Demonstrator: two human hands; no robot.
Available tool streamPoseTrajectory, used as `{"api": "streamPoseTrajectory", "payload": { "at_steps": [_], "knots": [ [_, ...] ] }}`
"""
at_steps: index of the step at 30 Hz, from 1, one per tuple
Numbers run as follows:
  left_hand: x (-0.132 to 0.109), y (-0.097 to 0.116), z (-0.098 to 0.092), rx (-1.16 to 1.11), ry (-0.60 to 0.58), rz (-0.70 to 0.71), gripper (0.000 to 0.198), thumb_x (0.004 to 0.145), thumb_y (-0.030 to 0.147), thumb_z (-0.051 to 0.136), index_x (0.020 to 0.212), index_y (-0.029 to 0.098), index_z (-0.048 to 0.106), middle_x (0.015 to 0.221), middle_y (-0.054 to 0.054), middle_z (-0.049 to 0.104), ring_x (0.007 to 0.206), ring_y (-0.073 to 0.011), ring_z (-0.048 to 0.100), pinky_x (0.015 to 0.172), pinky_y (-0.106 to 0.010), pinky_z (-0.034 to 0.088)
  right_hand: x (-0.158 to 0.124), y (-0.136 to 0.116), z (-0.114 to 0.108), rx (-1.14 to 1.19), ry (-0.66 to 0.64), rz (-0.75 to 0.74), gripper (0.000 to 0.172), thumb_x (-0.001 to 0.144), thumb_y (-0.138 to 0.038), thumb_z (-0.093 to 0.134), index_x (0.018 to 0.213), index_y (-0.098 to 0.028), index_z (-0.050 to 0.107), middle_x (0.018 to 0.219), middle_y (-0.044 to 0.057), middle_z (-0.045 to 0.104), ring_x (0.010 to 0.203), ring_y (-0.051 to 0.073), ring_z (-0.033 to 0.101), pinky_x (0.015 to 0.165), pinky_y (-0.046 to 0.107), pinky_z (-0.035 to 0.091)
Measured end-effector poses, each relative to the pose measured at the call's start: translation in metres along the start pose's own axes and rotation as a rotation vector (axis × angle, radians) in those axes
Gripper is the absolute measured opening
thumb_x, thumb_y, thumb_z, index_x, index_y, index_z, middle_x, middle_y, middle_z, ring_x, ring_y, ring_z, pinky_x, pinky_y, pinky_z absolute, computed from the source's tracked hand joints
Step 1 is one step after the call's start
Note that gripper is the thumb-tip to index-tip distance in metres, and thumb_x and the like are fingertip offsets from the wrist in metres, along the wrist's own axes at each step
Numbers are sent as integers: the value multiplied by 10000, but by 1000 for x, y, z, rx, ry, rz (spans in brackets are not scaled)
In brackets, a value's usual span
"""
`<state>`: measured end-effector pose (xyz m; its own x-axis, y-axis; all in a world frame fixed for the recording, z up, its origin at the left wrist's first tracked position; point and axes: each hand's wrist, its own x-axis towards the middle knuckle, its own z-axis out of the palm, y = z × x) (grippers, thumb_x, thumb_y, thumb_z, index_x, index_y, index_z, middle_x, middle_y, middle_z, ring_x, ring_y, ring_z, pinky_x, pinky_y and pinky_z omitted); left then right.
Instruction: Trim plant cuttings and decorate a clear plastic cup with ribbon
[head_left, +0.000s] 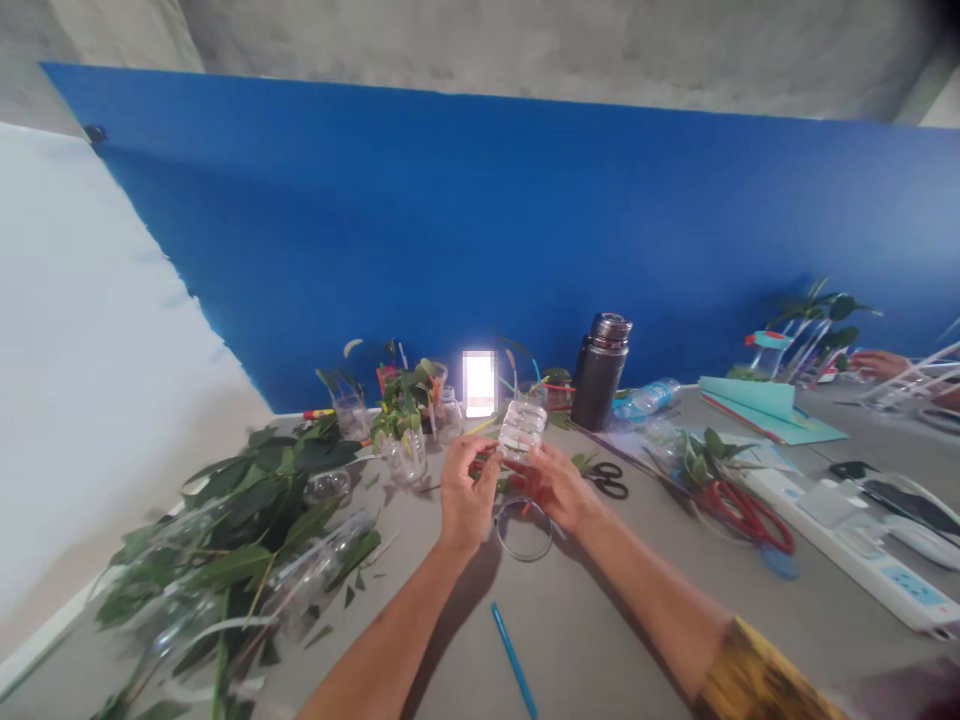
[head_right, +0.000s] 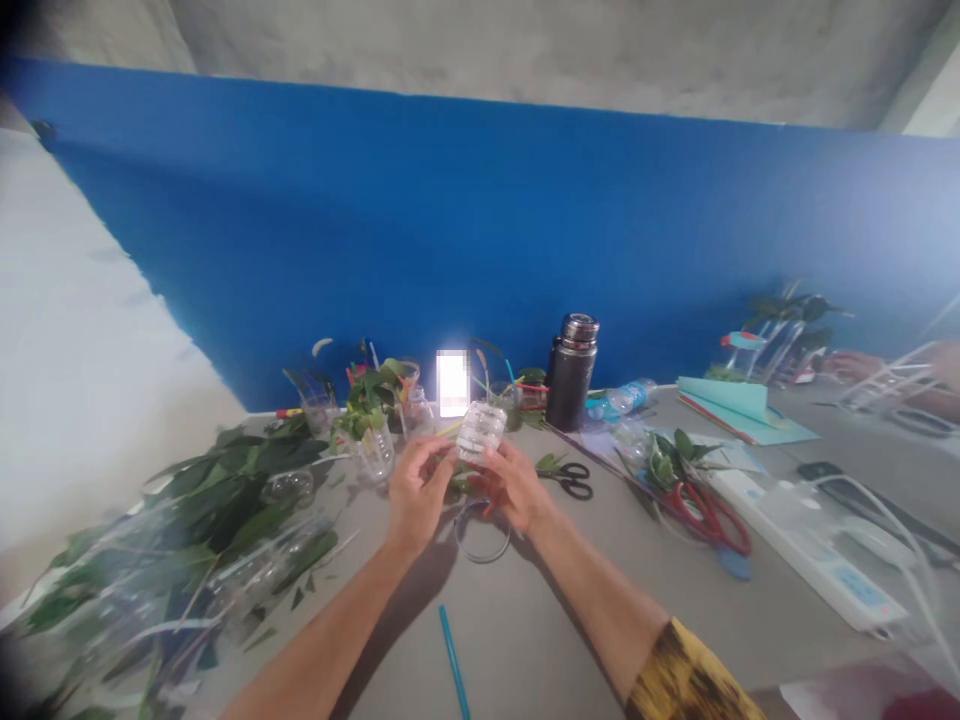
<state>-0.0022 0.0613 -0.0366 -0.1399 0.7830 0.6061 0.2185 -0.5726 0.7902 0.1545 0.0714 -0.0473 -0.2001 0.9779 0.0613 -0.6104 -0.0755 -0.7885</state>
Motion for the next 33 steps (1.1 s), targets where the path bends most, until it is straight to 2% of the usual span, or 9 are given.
{"api": "streamPoseTrajectory", "payload": {
  "at_steps": [4, 9, 13, 18, 23, 33],
  "knots": [
    [1, -1, -1, 52, 5, 35, 147, 921, 293, 669, 1009, 198, 737, 974, -62, 756, 868, -191, 708, 792, -319, 586, 2, 8, -1, -25, 35, -57, 518, 640, -406, 960, 1072, -222, 740, 1096, 55, 779, 906, 195, 727, 754, 285, 592],
    [3, 1, -3, 122, -16, 170, 99, 925, 240, 654, 923, 197, 744, 941, -62, 761, 873, -194, 712, 772, -309, 590, 4, 13, -1, -105, 116, -154, 542, 605, -345, 972, 1058, -226, 700, 1063, 49, 779, 895, 205, 725, 743, 295, 582],
    [4, 2, -4, 173, -12, 254, 118, 946, 213, 626, 924, 196, 741, 932, -63, 764, 870, -191, 715, 777, -310, 590, 4, 15, 0, -132, 142, -197, 569, 592, -345, 972, 1066, -219, 684, 1067, 56, 778, 925, 220, 725, 804, 326, 586],
    [4, 1, -6, 245, -12, 339, 134, 958, 211, 612, 945, 190, 744, 934, -73, 773, 893, -201, 728, 857, -346, 598, 3, 14, -1, -181, 125, -210, 632, 606, -375, 962, 1142, -223, 665, 1140, 75, 765, 1007, 256, 723, 908, 393, 581],
    [3, 1, -7, 324, -71, 329, 177, 969, 219, 578, 992, 197, 752, 982, -93, 786, 938, -229, 737, 897, -381, 597, 2, 12, 2, -261, 167, -273, 621, 585, -357, 969, 1106, -217, 662, 1146, 88, 768, 1098, 295, 708, 1019, 454, 538],
    [2, 0, -7, 391, -98, 291, 222, 987, 228, 534, 959, 211, 754, 962, -92, 784, 916, -235, 734, 845, -369, 584, -3, 10, 5, -357, 189, -291, 583, 588, -338, 960, 1076, -222, 664, 1113, 83, 771, 1060, 307, 717, 938, 448, 573]
  ]
}}
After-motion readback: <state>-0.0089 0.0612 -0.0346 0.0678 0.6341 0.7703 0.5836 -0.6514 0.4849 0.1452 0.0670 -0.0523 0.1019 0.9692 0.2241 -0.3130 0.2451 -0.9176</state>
